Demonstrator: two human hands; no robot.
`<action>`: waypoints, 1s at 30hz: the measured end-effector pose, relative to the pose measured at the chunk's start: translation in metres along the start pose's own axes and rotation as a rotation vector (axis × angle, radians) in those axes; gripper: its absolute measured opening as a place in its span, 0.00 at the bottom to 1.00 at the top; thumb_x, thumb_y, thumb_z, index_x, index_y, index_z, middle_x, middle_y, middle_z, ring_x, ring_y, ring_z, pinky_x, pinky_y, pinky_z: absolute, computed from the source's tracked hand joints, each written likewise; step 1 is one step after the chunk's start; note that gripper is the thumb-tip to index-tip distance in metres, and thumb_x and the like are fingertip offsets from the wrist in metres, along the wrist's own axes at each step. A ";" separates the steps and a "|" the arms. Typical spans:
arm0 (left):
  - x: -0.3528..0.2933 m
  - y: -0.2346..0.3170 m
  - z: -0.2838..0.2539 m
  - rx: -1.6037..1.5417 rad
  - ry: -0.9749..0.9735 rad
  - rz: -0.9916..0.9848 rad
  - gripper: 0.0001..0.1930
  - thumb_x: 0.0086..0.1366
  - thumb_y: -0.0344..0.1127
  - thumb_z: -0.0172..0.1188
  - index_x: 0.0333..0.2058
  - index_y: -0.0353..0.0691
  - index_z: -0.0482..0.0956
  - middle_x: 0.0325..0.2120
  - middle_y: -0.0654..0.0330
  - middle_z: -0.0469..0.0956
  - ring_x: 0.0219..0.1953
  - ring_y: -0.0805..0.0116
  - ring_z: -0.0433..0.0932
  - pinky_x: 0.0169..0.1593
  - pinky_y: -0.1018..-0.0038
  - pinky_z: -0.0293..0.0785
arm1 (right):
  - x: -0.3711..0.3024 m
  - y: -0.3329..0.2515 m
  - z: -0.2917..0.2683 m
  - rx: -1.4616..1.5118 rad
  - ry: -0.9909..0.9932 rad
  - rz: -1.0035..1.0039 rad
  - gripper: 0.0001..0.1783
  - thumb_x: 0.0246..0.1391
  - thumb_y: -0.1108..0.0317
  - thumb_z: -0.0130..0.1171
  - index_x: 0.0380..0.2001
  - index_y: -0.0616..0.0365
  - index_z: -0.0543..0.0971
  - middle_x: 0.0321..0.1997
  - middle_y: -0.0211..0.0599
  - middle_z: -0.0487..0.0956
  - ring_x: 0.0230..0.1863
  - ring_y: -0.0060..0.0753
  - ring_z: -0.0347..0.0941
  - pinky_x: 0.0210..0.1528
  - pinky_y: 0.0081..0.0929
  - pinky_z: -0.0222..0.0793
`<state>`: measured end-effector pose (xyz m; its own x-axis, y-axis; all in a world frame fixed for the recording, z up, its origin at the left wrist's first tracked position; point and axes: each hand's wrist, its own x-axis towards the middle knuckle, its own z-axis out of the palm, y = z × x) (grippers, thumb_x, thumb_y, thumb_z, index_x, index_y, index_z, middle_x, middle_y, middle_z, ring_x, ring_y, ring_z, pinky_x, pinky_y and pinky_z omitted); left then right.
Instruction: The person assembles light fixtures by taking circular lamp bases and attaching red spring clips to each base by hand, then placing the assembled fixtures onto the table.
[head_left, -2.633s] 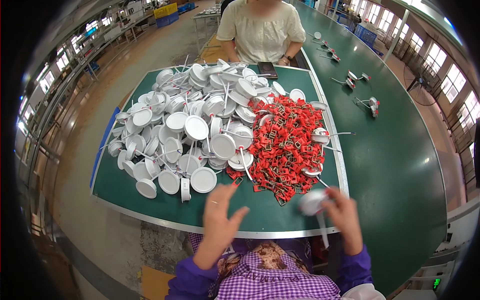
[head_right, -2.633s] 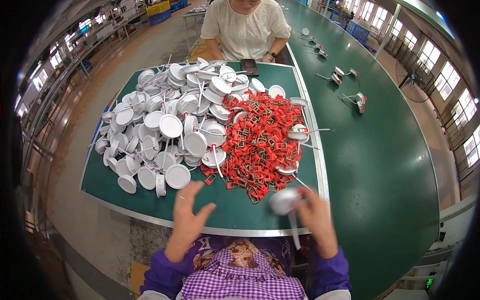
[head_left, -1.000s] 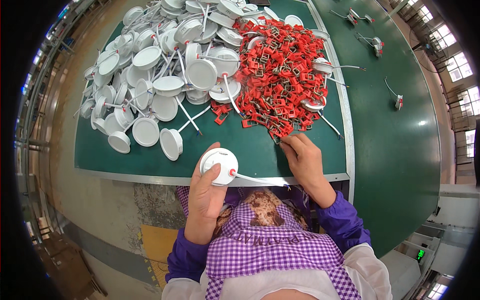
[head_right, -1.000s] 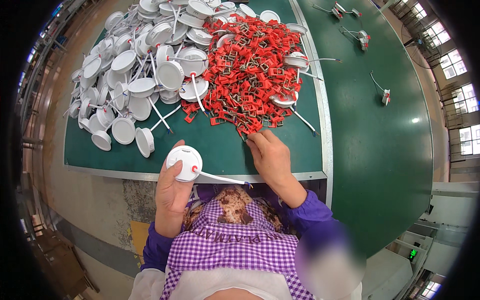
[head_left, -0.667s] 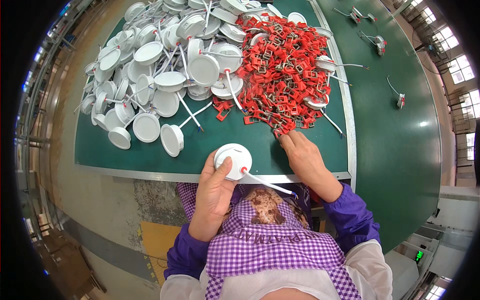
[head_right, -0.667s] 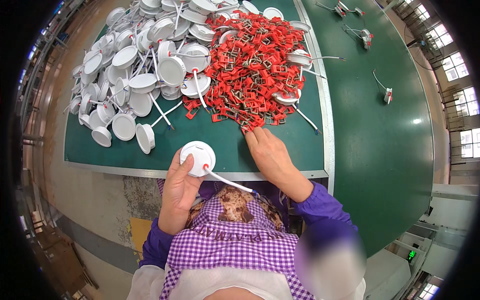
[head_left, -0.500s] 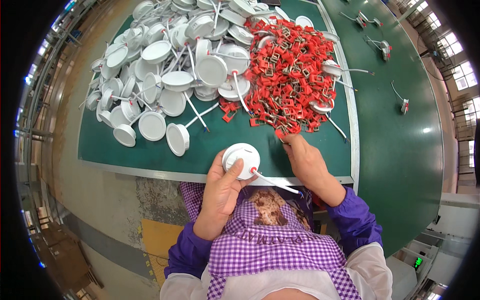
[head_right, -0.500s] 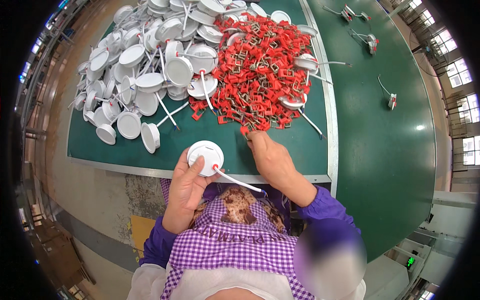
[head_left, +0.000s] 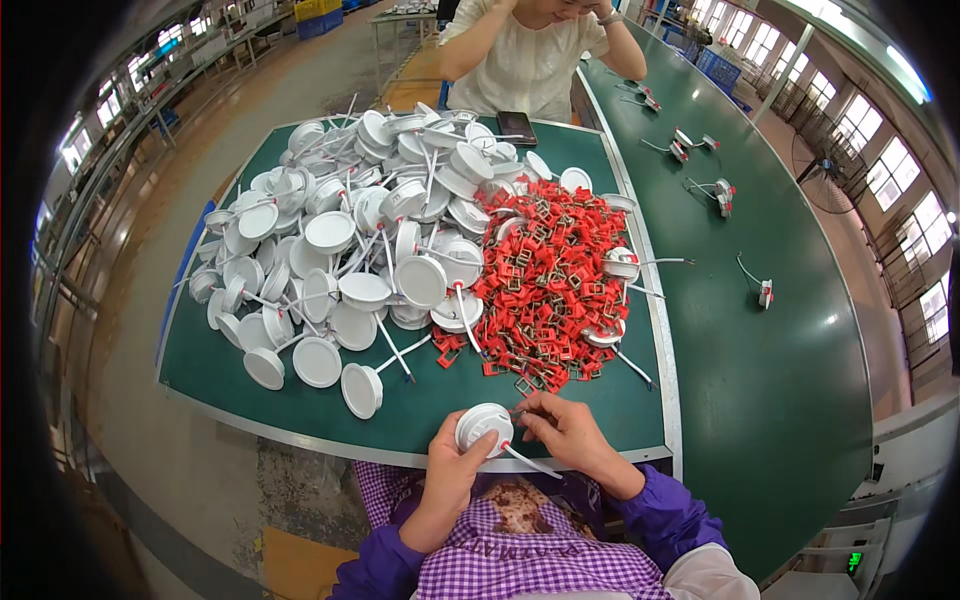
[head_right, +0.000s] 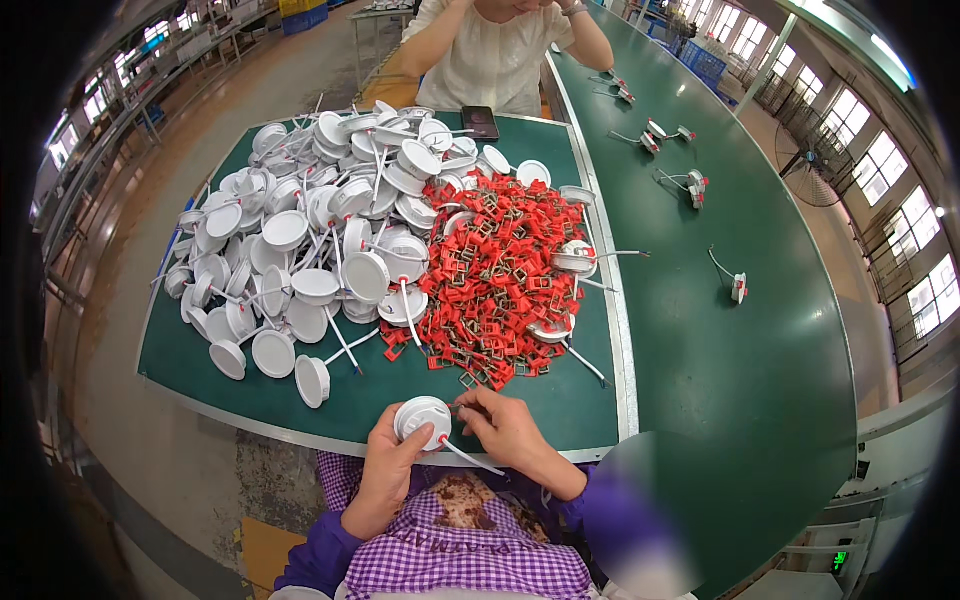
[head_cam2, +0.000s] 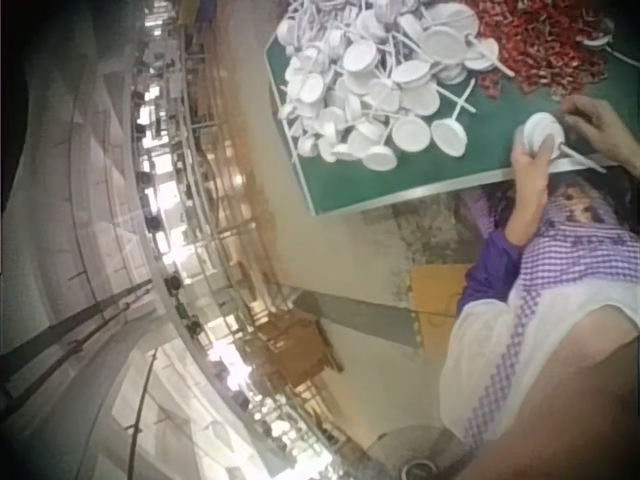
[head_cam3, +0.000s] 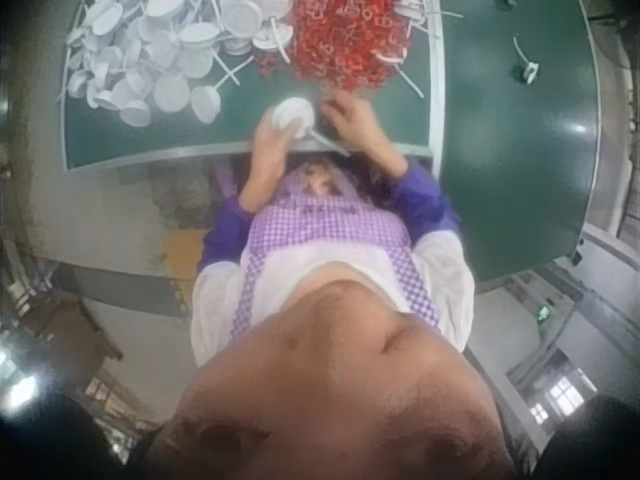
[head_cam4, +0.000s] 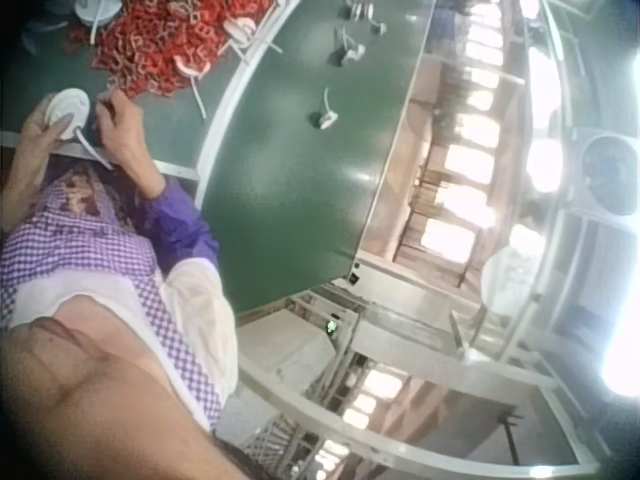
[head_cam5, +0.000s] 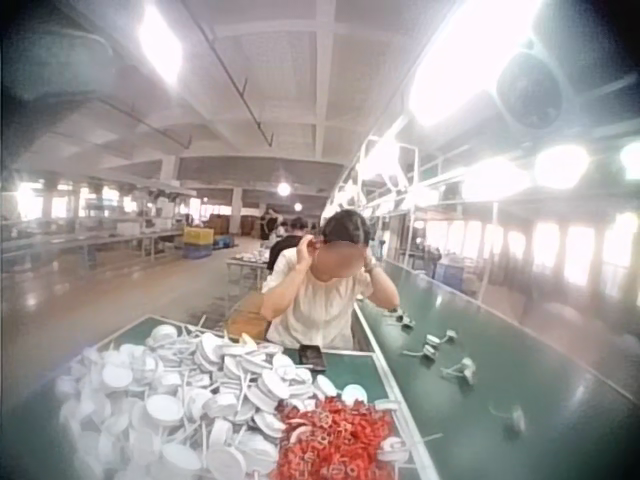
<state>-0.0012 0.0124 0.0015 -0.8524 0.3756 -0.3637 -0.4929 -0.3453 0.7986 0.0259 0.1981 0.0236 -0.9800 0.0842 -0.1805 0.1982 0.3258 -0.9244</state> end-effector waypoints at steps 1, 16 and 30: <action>-0.001 -0.001 0.001 0.008 0.001 0.018 0.18 0.62 0.27 0.63 0.49 0.32 0.70 0.42 0.58 0.77 0.42 0.71 0.79 0.46 0.73 0.79 | -0.001 -0.001 0.001 -0.020 -0.052 0.018 0.09 0.62 0.75 0.55 0.43 0.67 0.76 0.32 0.35 0.80 0.31 0.21 0.77 0.34 0.21 0.73; -0.001 0.005 0.009 0.012 0.047 0.166 0.17 0.63 0.25 0.63 0.49 0.31 0.72 0.42 0.58 0.78 0.43 0.73 0.77 0.49 0.77 0.74 | -0.005 -0.019 0.006 -0.004 0.210 -0.174 0.08 0.57 0.77 0.58 0.40 0.66 0.78 0.31 0.38 0.79 0.28 0.25 0.77 0.30 0.23 0.71; 0.007 0.001 0.008 0.204 -0.003 0.287 0.15 0.64 0.28 0.63 0.48 0.32 0.73 0.38 0.60 0.78 0.40 0.76 0.76 0.43 0.78 0.75 | -0.012 -0.024 0.028 -0.450 0.317 -0.495 0.15 0.48 0.83 0.59 0.41 0.65 0.76 0.37 0.46 0.78 0.33 0.48 0.78 0.32 0.37 0.75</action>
<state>-0.0063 0.0221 0.0033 -0.9505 0.2909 -0.1088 -0.1876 -0.2584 0.9477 0.0322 0.1629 0.0384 -0.9179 0.0729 0.3900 -0.2100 0.7448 -0.6333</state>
